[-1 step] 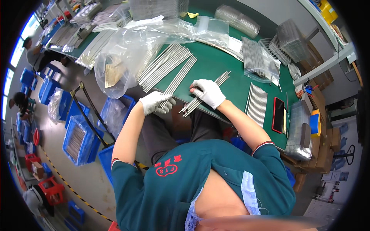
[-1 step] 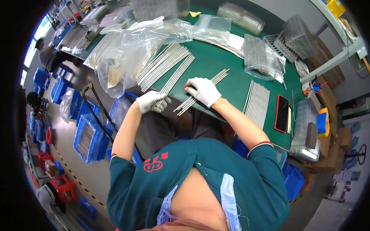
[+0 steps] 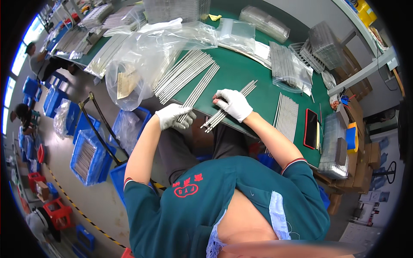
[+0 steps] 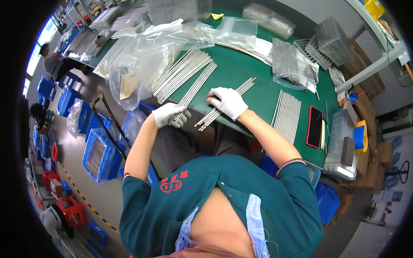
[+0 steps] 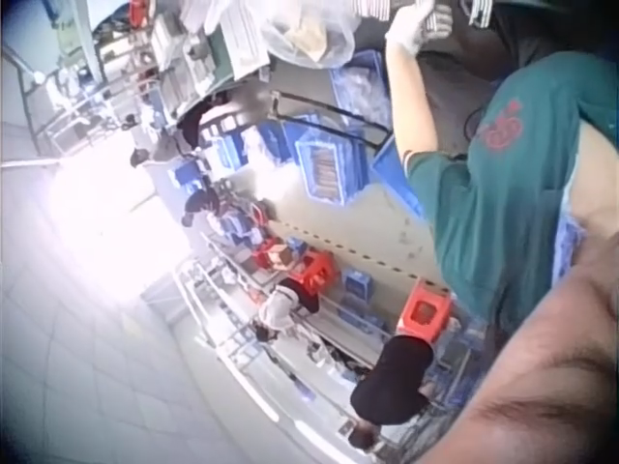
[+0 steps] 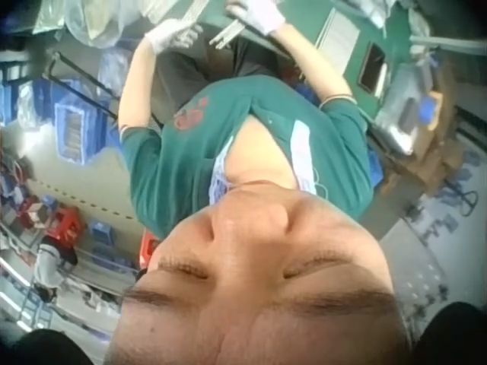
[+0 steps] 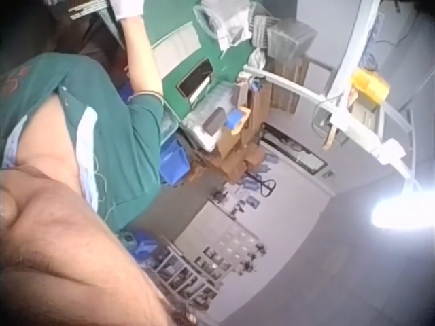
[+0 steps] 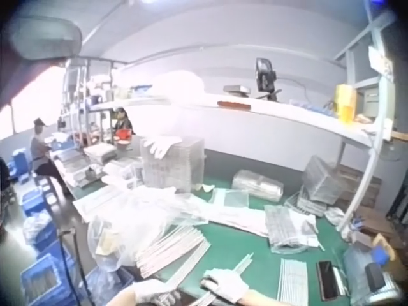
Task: Inspecting and sorting long thin metal rods at a factory workbench.
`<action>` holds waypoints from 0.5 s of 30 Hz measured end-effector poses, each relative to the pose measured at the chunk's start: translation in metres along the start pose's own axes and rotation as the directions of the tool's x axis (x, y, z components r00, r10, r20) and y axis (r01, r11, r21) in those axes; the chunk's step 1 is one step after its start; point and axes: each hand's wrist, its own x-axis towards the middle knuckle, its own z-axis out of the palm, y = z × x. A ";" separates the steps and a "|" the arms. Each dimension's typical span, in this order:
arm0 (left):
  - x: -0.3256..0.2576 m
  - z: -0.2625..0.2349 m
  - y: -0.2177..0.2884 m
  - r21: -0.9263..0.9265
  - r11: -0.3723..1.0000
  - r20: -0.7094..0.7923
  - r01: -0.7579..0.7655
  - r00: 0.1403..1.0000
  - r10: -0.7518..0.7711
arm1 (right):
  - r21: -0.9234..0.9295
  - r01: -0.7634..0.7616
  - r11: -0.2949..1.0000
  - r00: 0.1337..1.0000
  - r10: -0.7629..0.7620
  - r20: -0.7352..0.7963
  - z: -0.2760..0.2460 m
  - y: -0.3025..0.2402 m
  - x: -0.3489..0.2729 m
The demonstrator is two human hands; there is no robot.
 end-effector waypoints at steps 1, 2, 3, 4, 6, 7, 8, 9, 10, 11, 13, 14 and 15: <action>-0.002 0.004 0.002 -0.037 0.999 0.009 0.003 1.000 -0.003 | -0.003 -0.002 1.000 1.000 0.002 -0.007 -0.001 0.001 0.001; -0.006 0.008 0.002 -0.081 0.997 0.012 0.005 1.000 -0.004 | -0.013 0.003 1.000 1.000 -0.003 -0.007 0.001 0.001 0.002; 0.014 -0.014 -0.013 -0.276 0.961 0.195 0.020 0.980 0.036 | -0.023 0.008 1.000 1.000 -0.008 -0.008 0.002 0.000 0.003; 0.011 -0.004 -0.007 -0.246 0.969 0.113 0.018 0.994 0.011 | -0.035 0.014 0.999 1.000 -0.014 0.004 0.002 0.001 0.005; 0.010 0.012 -0.004 -0.272 0.961 0.020 0.040 0.999 -0.036 | -0.063 0.027 0.998 0.999 -0.025 0.025 0.002 0.002 0.009; 0.010 0.010 -0.005 -0.269 0.962 0.019 0.039 0.999 -0.035 | -0.062 0.039 0.997 0.999 -0.038 0.020 0.002 0.002 0.011; 0.009 0.005 -0.008 -0.250 0.968 0.077 0.022 0.997 -0.003 | -0.031 0.033 0.999 0.999 -0.032 0.035 0.002 0.004 0.009; 0.008 0.002 -0.009 -0.232 0.973 0.135 0.005 0.991 0.027 | 0.000 0.026 1.000 0.998 -0.026 0.051 0.000 0.006 0.007; 0.007 0.001 -0.009 -0.238 0.970 0.168 0.052 0.986 -0.011 | 0.077 0.018 0.997 1.000 -0.019 0.020 -0.001 0.007 0.003; 0.006 0.002 -0.010 -0.243 0.965 0.202 0.099 0.978 -0.049 | 0.047 0.039 0.998 0.999 -0.039 0.000 -0.004 0.007 0.001; 0.008 0.011 -0.013 -0.290 0.949 0.188 0.125 0.979 -0.072 | -0.011 0.130 0.991 0.991 -0.130 -0.032 -0.004 0.009 0.002; 0.010 0.014 -0.014 -0.326 0.942 0.128 0.079 0.991 -0.039 | -0.025 0.116 0.993 0.993 -0.116 -0.015 -0.003 0.009 0.003; 0.010 0.016 -0.016 -0.358 0.933 0.065 0.031 0.998 -0.008 | -0.038 0.102 0.994 0.995 -0.102 0.003 -0.003 0.007 0.003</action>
